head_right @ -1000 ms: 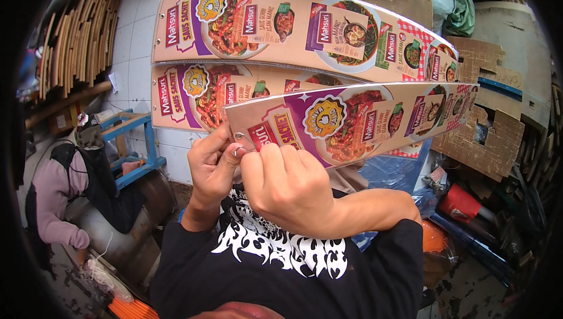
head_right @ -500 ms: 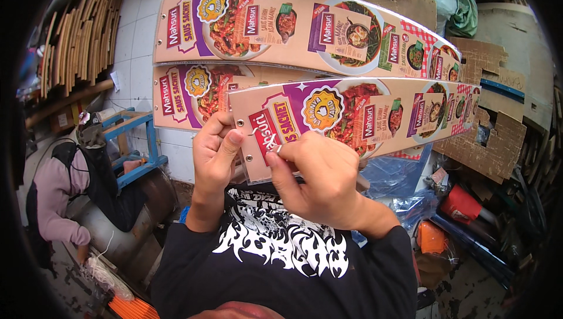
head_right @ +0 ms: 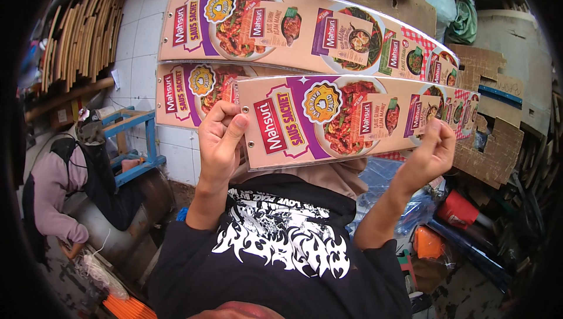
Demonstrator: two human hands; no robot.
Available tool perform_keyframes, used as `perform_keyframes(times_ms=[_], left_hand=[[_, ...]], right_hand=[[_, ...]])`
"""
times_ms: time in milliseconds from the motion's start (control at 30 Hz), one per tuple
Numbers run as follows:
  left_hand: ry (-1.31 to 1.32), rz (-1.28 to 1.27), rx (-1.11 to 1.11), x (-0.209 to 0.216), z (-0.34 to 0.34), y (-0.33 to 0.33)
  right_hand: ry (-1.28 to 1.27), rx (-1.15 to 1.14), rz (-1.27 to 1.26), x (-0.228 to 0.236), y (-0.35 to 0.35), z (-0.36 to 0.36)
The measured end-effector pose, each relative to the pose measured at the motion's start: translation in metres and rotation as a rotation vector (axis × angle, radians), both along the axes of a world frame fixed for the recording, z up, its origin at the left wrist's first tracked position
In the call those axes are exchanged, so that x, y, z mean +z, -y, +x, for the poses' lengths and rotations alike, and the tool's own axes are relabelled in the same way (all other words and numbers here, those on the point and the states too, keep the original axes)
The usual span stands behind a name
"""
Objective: The person handles printed sachet packaging strips, aligning them and stapling a cardboard header to a group of sachet strips.
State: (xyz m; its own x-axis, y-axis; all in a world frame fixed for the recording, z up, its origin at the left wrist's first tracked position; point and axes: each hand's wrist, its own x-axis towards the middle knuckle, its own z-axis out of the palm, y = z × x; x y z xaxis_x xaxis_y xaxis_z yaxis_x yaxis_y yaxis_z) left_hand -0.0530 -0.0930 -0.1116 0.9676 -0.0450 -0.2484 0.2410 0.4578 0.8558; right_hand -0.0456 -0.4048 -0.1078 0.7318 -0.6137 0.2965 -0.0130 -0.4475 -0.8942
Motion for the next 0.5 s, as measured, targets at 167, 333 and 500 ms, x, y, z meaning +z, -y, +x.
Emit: perform_keyframes(times_ms=[167, 333, 500], left_hand=[[0.047, 0.045, 0.033, -0.001, 0.0, -0.002], [0.078, 0.079, 0.007, 0.004, 0.006, -0.001], [0.113, 0.133, 0.003, 0.011, 0.012, 0.0]], right_hand=[[0.068, -0.668, -0.114, -0.053, 0.093, -0.013], [0.04, -0.783, 0.642, -0.068, 0.148, -0.038], [0.304, -0.472, 1.132, -0.072, 0.171, -0.042]])
